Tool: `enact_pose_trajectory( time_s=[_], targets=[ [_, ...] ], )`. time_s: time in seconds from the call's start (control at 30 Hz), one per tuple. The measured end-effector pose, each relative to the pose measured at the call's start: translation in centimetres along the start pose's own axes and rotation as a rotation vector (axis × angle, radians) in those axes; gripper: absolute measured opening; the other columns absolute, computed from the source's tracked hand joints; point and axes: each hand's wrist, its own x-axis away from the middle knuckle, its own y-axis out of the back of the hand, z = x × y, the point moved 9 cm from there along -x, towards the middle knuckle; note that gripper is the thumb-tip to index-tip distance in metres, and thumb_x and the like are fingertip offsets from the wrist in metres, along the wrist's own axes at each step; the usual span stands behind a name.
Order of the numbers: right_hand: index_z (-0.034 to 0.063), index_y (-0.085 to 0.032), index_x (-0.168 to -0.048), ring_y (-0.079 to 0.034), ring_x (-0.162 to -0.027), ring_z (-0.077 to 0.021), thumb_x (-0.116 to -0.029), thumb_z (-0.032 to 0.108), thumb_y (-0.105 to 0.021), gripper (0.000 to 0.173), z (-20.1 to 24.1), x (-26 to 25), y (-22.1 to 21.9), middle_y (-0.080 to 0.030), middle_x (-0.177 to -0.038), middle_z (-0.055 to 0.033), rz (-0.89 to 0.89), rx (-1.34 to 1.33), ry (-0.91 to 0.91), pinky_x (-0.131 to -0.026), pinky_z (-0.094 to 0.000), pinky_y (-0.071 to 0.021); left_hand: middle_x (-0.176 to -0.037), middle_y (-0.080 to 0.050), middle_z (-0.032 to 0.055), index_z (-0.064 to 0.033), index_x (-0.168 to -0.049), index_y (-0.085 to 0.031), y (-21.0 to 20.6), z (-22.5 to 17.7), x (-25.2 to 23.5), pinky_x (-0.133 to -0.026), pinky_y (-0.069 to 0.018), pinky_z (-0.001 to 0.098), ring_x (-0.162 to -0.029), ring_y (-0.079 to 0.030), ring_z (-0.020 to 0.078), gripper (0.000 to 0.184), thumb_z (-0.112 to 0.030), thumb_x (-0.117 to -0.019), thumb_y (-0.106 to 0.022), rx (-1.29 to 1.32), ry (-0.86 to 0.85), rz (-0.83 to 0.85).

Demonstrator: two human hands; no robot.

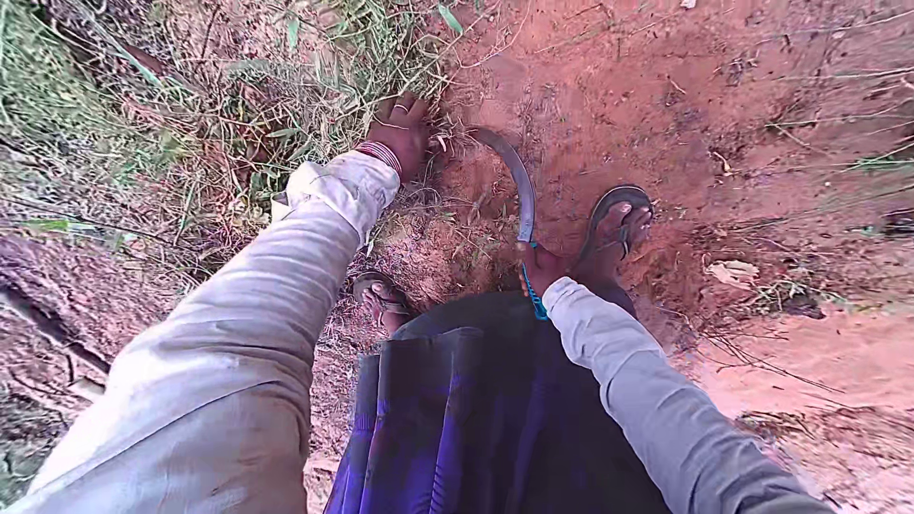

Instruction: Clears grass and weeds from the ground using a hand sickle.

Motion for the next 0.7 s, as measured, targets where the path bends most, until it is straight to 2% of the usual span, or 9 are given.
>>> enact_pose_trajectory(
  time_s=[0.07,0.13,0.2,0.27,0.37,0.43,0.57,0.67,0.7],
  targets=[
    [-0.0084,-0.052,-0.125,-0.06,-0.062,-0.02,-0.1137,0.037,-0.029,0.052,-4.0,3.4,-0.9,-0.056,-0.079,-0.0126,0.101,0.165,-0.092,-0.066,-0.0344,-0.054,-0.152,-0.046,0.028,0.0086,-0.127,-0.064,0.2,-0.1,0.5,-0.116,-0.0293,0.0679,-0.146,-0.034,0.0524,0.032,0.006,-0.0956,-0.06,-0.037,0.034,0.041],
    [-0.0109,-0.052,-0.128,-0.064,-0.069,-0.0268,-0.1129,0.039,-0.033,0.055,-6.0,7.0,-0.1,-0.062,-0.086,-0.0189,0.124,0.225,-0.12,-0.074,-0.0414,-0.0547,-0.148,-0.049,0.0307,0.0097,-0.128,-0.063,0.6,0.1,0.8,-0.115,-0.0309,0.068,-0.143,-0.038,0.054,0.033,0.004,-0.0957,-0.061,-0.04,0.04,0.064],
    [-0.0125,-0.055,-0.117,-0.058,-0.057,-0.0185,-0.1132,0.031,-0.035,0.048,-4.8,8.6,1.9,-0.056,-0.072,-0.0114,-0.018,0.097,0.014,-0.061,-0.0337,-0.0535,-0.144,-0.052,0.0323,0.0108,-0.124,-0.066,0.8,0.5,0.4,-0.113,-0.0329,0.0688,-0.138,-0.043,0.0549,0.029,-0.003,-0.0991,-0.061,0.015,0.038,0.032],
    [-0.0052,-0.054,-0.103,-0.052,-0.046,-0.0046,-0.1134,0.027,-0.03,0.041,-1.5,7.1,4.0,-0.049,-0.062,0.0019,-0.147,-0.145,0.13,-0.049,-0.0207,-0.0508,-0.139,-0.054,0.0341,0.0117,-0.121,-0.067,0.5,0.6,0.0,-0.109,-0.0361,0.0699,-0.133,-0.047,0.0566,0.028,-0.008,-0.1031,-0.057,0.045,0.03,0.005],
    [-0.0051,-0.053,-0.112,-0.054,-0.049,-0.0109,-0.1136,0.037,-0.027,0.05,5.4,0.5,4.3,-0.05,-0.065,-0.0037,-0.164,-0.215,0.185,-0.053,-0.0282,-0.0528,-0.141,-0.053,0.0331,0.0112,-0.12,-0.067,0.7,0.8,-0.3,-0.111,-0.0362,0.0679,-0.135,-0.046,0.0552,0.027,-0.005,-0.1019,-0.057,0.031,0.027,0.015],
    [-0.0063,-0.053,-0.116,-0.055,-0.051,-0.0146,-0.1129,0.04,-0.027,0.053,5.7,-1.5,1.5,-0.051,-0.067,-0.0071,-0.112,-0.175,0.133,-0.055,-0.0313,-0.0538,-0.14,-0.053,0.0331,0.0122,-0.118,-0.067,0.5,0.8,-0.1,-0.111,-0.0368,0.0675,-0.134,-0.046,0.055,0.025,-0.002,-0.1003,-0.058,0.019,0.012,0.034],
    [-0.0093,-0.053,-0.118,-0.055,-0.054,-0.0127,-0.1141,0.031,-0.031,0.046,-0.1,3.3,-0.8,-0.052,-0.071,-0.006,0.01,-0.023,0.012,-0.058,-0.0277,-0.0523,-0.147,-0.05,0.0318,0.012,-0.124,-0.066,0.3,1.6,1.4,-0.109,-0.0385,0.0699,-0.135,-0.047,0.0558,0.029,-0.003,-0.0995,-0.061,0.103,0.027,-0.01],
    [-0.0104,-0.055,-0.122,-0.057,-0.058,-0.0154,-0.1136,0.032,-0.034,0.048,2.2,7.0,1.6,-0.056,-0.075,-0.0091,-0.027,0.112,0.087,-0.062,-0.0313,-0.0526,-0.151,-0.049,0.0296,0.0103,-0.131,-0.063,0.4,3.3,3.9,-0.106,-0.0401,0.0711,-0.132,-0.051,0.0561,0.035,0.002,-0.0973,-0.059,0.165,0.079,-0.038],
    [-0.0104,-0.056,-0.119,-0.057,-0.056,-0.0128,-0.1134,0.031,-0.034,0.047,3.8,7.3,2.7,-0.055,-0.072,-0.007,-0.09,0.098,0.156,-0.06,-0.0291,-0.0524,-0.151,-0.049,0.0288,0.0104,-0.13,-0.064,0.6,3.5,4.3,-0.105,-0.0419,0.0712,-0.131,-0.052,0.0552,0.035,0.003,-0.0962,-0.059,0.181,0.088,-0.052]
  ],
)
